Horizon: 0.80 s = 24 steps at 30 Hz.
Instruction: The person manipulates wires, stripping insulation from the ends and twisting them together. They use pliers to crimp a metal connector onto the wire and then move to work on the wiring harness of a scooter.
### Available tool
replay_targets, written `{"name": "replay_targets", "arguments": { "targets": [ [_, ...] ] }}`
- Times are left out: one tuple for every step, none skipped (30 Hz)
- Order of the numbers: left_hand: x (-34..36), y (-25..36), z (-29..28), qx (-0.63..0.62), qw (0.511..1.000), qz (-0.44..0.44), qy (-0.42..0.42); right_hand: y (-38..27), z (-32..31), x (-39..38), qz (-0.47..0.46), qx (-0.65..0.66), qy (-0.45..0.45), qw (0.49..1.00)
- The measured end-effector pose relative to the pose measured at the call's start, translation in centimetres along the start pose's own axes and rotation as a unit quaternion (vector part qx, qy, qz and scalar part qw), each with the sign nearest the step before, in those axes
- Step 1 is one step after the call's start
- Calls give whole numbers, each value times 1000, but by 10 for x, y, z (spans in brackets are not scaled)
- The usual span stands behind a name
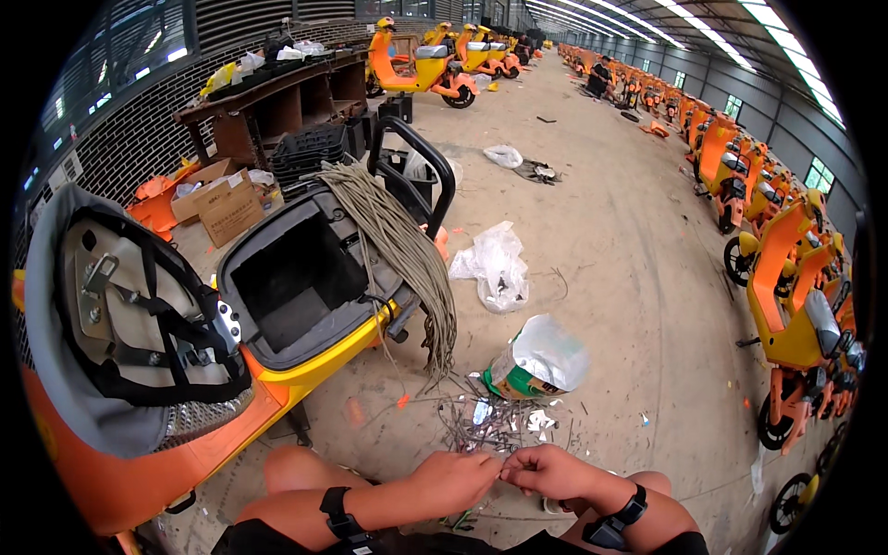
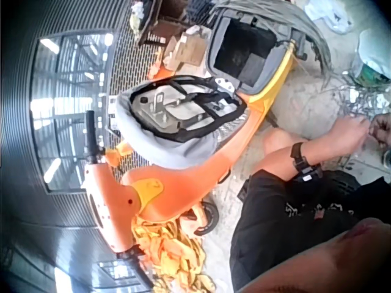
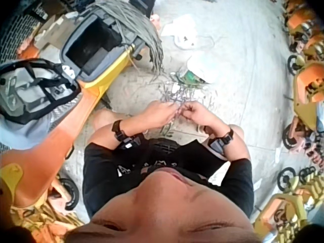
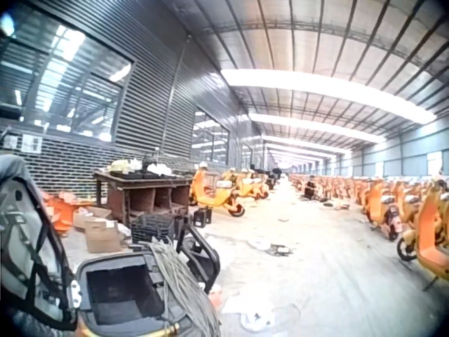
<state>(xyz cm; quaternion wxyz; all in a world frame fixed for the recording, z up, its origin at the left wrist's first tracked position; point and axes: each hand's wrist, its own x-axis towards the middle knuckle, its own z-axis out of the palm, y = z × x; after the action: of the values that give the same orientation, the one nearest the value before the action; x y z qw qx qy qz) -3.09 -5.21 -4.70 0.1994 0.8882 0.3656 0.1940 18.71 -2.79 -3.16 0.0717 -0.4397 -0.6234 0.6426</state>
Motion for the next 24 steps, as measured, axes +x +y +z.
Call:
{"name": "replay_targets", "arguments": {
  "targets": [
    [-1, 1, 1, 2, 1000, -5, -17, 1, 0, 0, -2, 9, -3, 1000],
    [-2, 2, 1, 3, 1000, -6, -13, -1, 0, -1, 7, 16, -7, 1000],
    [-1, 3, 1, 4, 1000, -7, -9, -7, -2, -4, 16, 24, -9, 1000],
    [1, 4, 2, 3, 1000, -4, -7, -10, -3, -7, 27, 33, -9, 999],
    [2, 4, 2, 1, 1000, 2, -6, -7, -3, -8, 23, 32, -8, 999],
    [3, 4, 3, -1, 1000, 8, -5, -4, -3, -8, 20, 32, -8, 999],
    [4, 3, 2, 0, 1000, 14, -2, -2, -4, -7, 13, 30, -8, 999],
    [5, 3, 2, -2, 1000, 19, 2, -3, -5, -7, 18, 35, -11, 999],
    [6, 3, 2, -5, 1000, 25, 6, -5, -6, -8, 23, 40, -14, 999],
    [6, 3, 1, -8, 999, 30, 10, -5, -6, -9, 27, 46, -17, 998],
    [7, 4, 0, -8, 999, 34, 4, 1, -6, -8, 31, 87, -34, 995],
    [8, 5, -2, -10, 999, 39, -1, 11, -7, -5, 34, 127, -49, 990],
    [8, 6, -4, -10, 999, 43, -6, 19, -8, -2, 37, 166, -65, 983],
    [8, 7, -5, 0, 998, 61, 1, 23, -10, -2, 57, 216, -86, 971],
    [7, 8, -6, 10, 997, 80, 8, 25, -12, -1, 77, 266, -106, 955],
    [8, 10, -7, 19, 995, 100, 15, 27, -14, -1, 96, 314, -125, 936],
    [9, 12, -9, 34, 991, 125, 25, 30, -16, -1, 99, 357, -154, 916],
    [11, 14, -12, 48, 987, 150, 35, 33, -18, -1, 101, 399, -183, 893],
    [11, 15, -14, 64, 982, 172, 46, 34, -19, -1, 103, 439, -215, 866],
    [11, 14, -13, 59, 987, 147, 27, 34, -17, -1, 92, 374, -182, 905],
    [11, 13, -9, 54, 991, 122, 8, 34, -14, -2, 80, 306, -148, 937],
    [9, 10, -6, 49, 994, 95, -10, 31, -11, -2, 69, 235, -114, 963],
    [8, 7, -1, 9, 999, 44, -5, 26, -9, -4, 8, 112, -62, 992],
    [8, 2, 3, -31, 1000, -7, 0, 18, -7, -7, -52, -12, -9, 999]
  ]
}}
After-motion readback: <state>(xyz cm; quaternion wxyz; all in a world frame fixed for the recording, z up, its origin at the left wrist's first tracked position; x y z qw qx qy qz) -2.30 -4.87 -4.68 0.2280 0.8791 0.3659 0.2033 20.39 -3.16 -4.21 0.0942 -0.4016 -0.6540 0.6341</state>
